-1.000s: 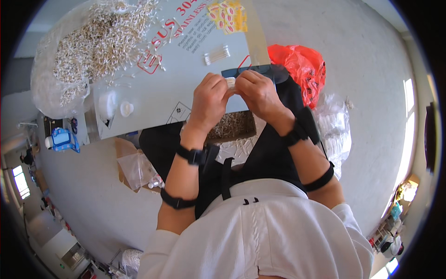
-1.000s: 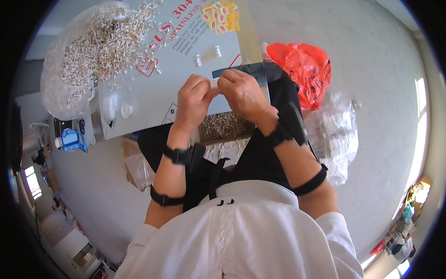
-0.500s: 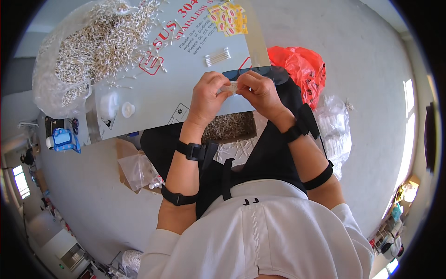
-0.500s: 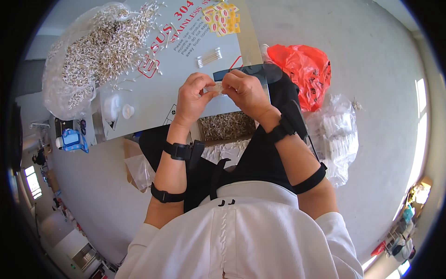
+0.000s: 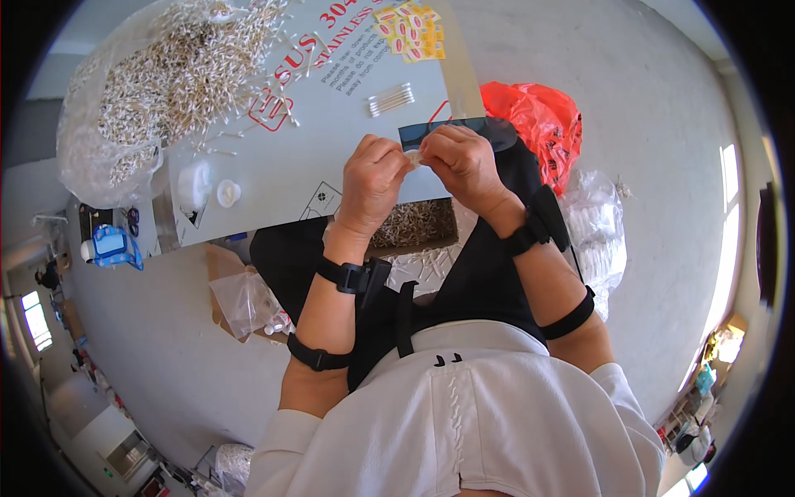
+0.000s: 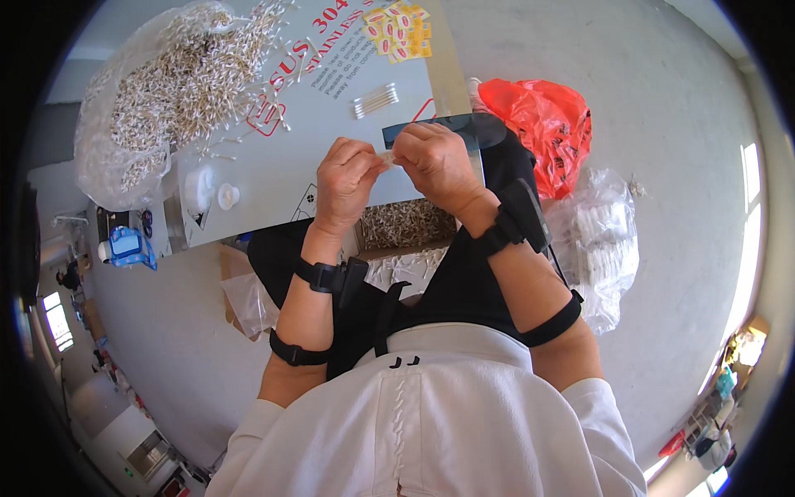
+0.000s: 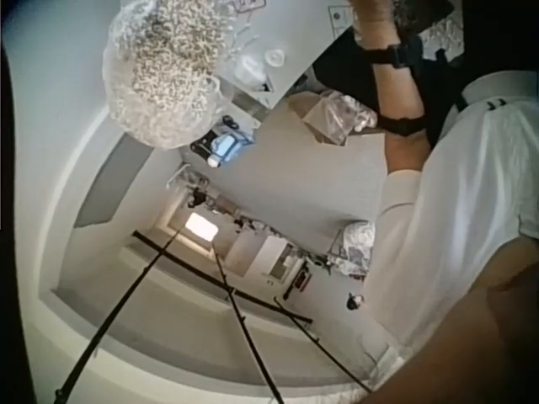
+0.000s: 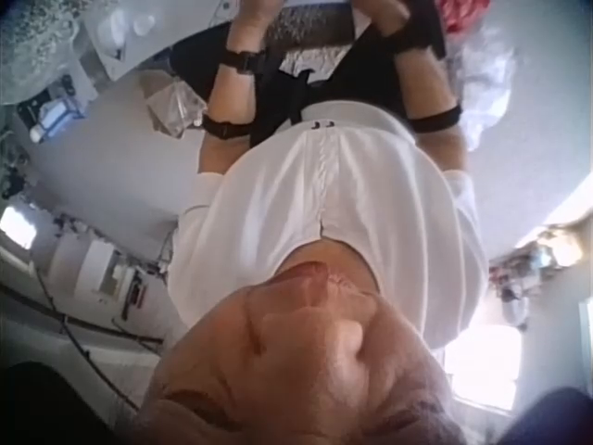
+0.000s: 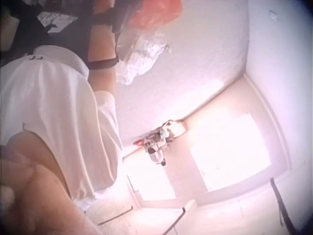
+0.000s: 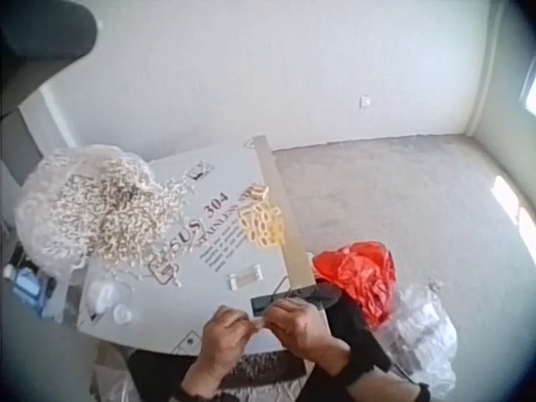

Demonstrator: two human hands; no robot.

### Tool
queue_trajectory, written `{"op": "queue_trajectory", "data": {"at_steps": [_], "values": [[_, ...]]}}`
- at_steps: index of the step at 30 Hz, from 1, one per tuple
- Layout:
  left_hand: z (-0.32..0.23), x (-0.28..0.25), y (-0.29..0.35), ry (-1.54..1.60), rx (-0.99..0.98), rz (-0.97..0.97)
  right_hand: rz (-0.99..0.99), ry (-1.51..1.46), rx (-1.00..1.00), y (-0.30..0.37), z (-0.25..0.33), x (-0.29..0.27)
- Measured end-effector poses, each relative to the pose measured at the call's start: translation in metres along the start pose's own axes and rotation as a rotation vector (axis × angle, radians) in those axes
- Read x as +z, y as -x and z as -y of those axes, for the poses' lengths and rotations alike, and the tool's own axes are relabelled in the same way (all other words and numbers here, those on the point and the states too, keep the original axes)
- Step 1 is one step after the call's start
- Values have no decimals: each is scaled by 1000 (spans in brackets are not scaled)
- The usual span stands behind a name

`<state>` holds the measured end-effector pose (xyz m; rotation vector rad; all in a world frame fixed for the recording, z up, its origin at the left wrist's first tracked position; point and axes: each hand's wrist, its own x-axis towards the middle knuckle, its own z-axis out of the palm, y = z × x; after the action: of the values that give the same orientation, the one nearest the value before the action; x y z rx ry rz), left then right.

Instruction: Packaging cotton swabs into small plastic bags and containers at a workbench.

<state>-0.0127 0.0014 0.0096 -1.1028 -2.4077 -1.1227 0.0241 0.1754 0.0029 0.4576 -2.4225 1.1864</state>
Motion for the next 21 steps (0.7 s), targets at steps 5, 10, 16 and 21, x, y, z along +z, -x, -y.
{"op": "queue_trajectory", "data": {"at_steps": [5, 10, 16, 21], "values": [[1, 4, 8, -21, -40, -44, 72, 112, 32, 1, 4, 0], [-4, 2, 3, 18, -49, -62, 49, -82, 67, 5, 0, -1], [-2, 1, 7, -54, 2, -59, 24, 16, -25, 8, 5, 3], [0, 1, 3, -72, 4, 11, 60, 102, -110, 6, -1, 3]]}}
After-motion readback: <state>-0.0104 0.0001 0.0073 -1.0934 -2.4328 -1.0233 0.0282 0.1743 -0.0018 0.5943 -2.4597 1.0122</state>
